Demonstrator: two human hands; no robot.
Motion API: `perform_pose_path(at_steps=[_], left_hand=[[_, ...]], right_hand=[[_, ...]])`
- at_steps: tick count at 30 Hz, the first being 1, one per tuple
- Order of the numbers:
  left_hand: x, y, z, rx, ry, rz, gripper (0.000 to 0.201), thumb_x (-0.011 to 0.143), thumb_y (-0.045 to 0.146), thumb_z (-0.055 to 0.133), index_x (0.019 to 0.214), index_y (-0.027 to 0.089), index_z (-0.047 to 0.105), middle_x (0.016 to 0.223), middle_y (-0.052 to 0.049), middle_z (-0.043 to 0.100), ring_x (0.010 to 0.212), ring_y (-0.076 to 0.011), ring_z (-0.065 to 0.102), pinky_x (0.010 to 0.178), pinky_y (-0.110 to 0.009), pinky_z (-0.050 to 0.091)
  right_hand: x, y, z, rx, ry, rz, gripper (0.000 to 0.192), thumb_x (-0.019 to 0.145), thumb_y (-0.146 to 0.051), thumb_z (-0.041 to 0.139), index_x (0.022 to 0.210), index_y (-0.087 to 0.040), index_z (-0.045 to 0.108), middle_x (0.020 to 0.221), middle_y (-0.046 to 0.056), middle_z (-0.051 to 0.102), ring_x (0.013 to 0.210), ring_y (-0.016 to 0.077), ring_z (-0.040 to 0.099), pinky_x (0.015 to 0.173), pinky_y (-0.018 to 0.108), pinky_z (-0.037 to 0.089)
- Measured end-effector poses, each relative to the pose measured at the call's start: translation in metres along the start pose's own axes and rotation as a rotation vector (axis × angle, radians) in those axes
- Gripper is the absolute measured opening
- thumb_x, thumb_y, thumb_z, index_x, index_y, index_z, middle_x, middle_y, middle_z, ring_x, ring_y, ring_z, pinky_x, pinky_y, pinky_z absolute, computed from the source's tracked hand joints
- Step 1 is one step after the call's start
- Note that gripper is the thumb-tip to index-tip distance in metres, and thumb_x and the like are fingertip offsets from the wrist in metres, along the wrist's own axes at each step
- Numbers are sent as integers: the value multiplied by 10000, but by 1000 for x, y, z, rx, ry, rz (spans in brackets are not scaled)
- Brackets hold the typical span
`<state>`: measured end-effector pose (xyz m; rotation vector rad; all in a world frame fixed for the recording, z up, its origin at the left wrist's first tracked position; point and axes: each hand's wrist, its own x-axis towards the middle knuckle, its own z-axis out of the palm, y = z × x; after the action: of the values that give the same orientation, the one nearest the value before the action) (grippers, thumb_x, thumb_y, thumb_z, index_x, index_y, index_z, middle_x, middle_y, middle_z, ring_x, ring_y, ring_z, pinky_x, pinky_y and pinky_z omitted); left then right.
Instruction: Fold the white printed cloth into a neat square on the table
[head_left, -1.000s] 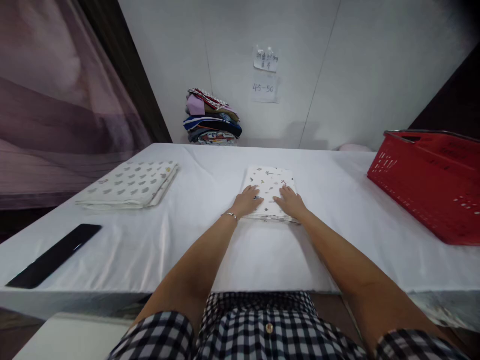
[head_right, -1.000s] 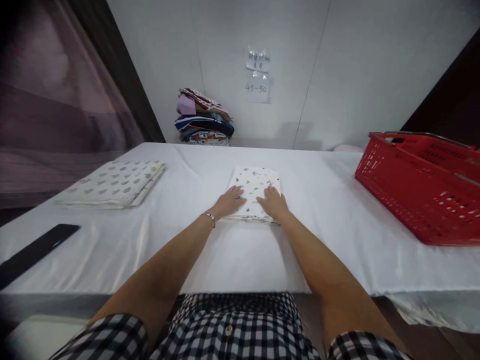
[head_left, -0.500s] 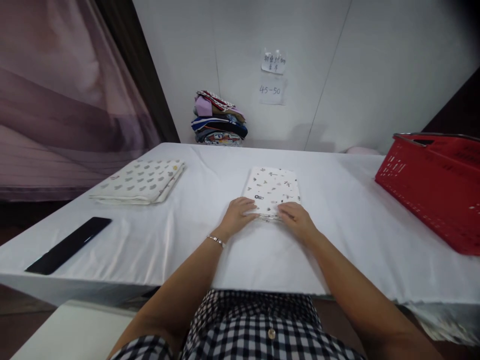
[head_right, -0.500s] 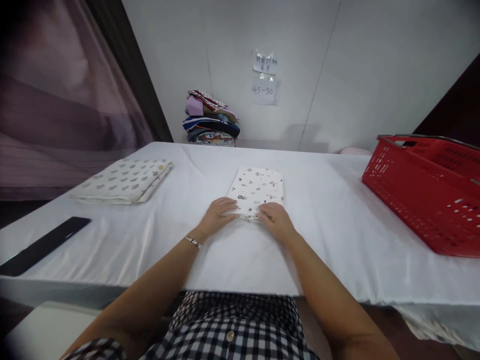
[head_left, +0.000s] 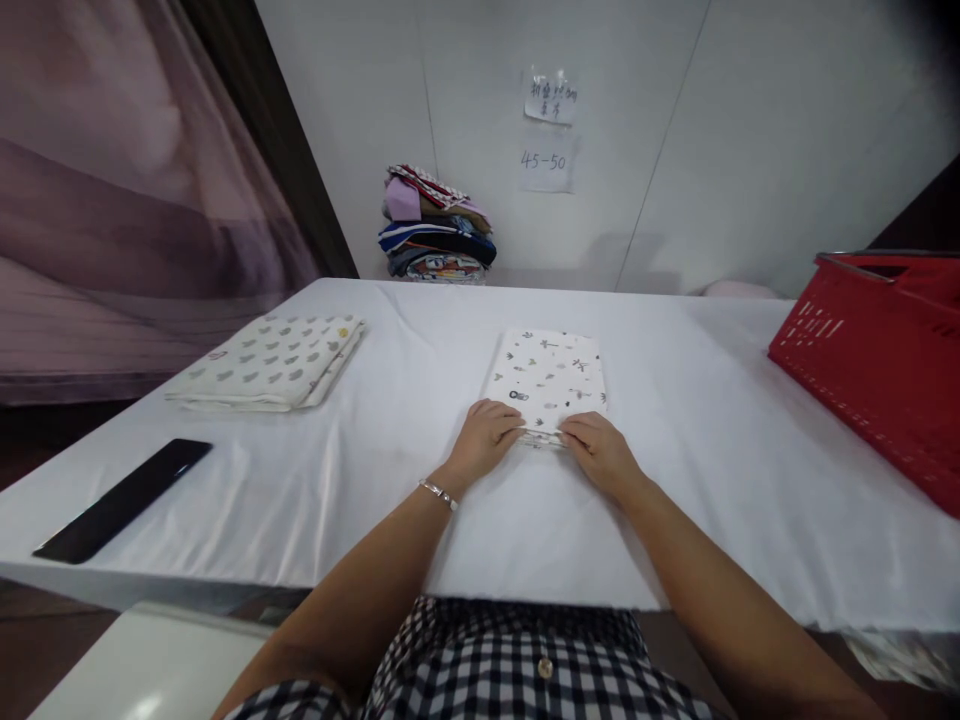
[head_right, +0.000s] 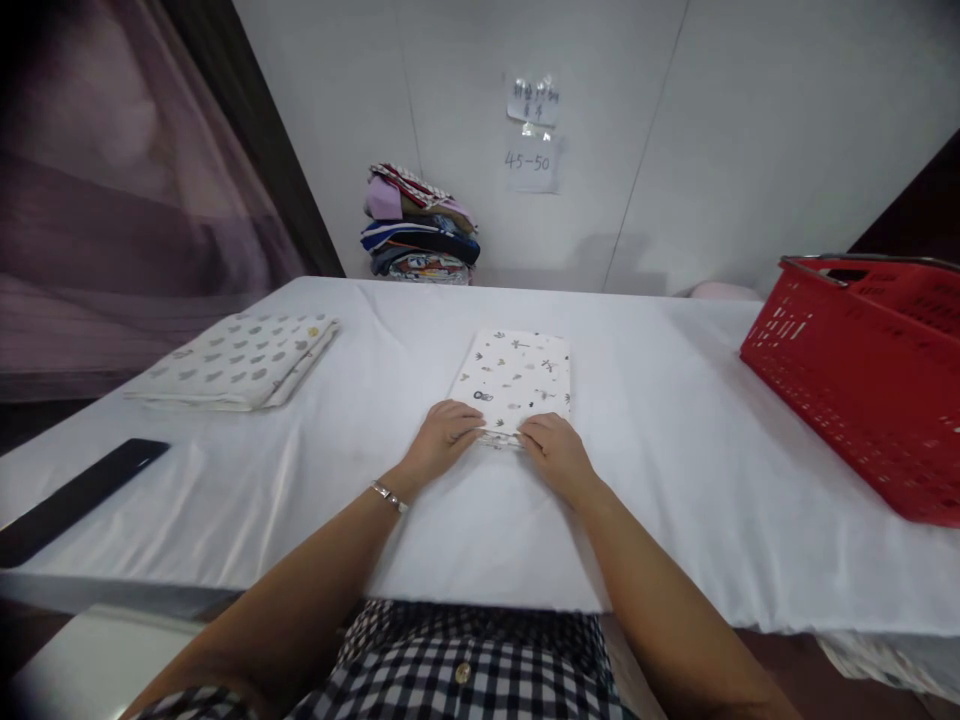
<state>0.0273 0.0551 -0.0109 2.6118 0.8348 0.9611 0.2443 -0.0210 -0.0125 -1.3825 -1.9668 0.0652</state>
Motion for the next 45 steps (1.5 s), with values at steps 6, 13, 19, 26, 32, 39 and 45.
perform_pose_path(at_steps=[6, 13, 19, 26, 32, 39, 45], left_hand=[[1, 1, -1, -22, -4, 23, 179, 892, 262, 465, 917, 239, 641, 951, -6, 660, 922, -158, 553, 890, -365, 388], [1, 4, -2, -5, -45, -29, 203, 907, 265, 424, 901, 233, 625, 930, -1, 659, 914, -159, 550, 922, -383, 367], [0, 4, -4, -31, -51, -20, 171, 863, 336, 512, 959, 241, 618, 990, -10, 648, 957, -170, 544, 952, -388, 353], [-1, 1, -5, -18, -69, -12, 191, 848, 320, 534, 1006, 251, 617, 1041, -24, 633, 986, -184, 541, 938, -402, 371], [1, 1, -3, 39, -66, -29, 191, 890, 279, 454, 952, 240, 631, 974, -17, 652, 953, -174, 554, 916, -381, 390], [1, 2, -1, 132, -42, -6, 211, 905, 279, 421, 944, 221, 620, 959, -25, 655, 939, -178, 557, 902, -374, 401], [-8, -8, -6, 142, -29, -49, 225, 870, 245, 475, 1056, 221, 599, 1093, -42, 632, 1064, -205, 525, 932, -406, 421]], right_hand=[[-1, -2, -3, -2, -17, -28, 188, 875, -248, 486, 969, -244, 649, 966, 54, 649, 902, 197, 563, 776, 373, 488], [-2, -2, -5, -27, -69, -30, 215, 875, -289, 490, 1027, -248, 636, 999, 57, 646, 929, 203, 564, 796, 388, 479], [-2, -1, -4, -4, -49, 0, 238, 900, -289, 434, 992, -242, 649, 972, 58, 657, 917, 203, 570, 787, 372, 476], [-2, 0, -4, 5, -59, -6, 256, 908, -299, 409, 995, -247, 645, 971, 57, 659, 912, 206, 570, 788, 382, 474], [-1, -1, -5, -30, -62, -46, 210, 864, -313, 510, 1016, -235, 632, 995, 57, 655, 917, 205, 569, 791, 367, 473], [-3, -1, 0, -75, 13, -17, 234, 896, -281, 449, 1019, -246, 644, 991, 55, 656, 913, 203, 567, 783, 369, 490], [-4, 1, 3, -104, 5, -50, 242, 890, -273, 454, 1018, -241, 657, 1003, 67, 650, 919, 210, 567, 787, 382, 496]])
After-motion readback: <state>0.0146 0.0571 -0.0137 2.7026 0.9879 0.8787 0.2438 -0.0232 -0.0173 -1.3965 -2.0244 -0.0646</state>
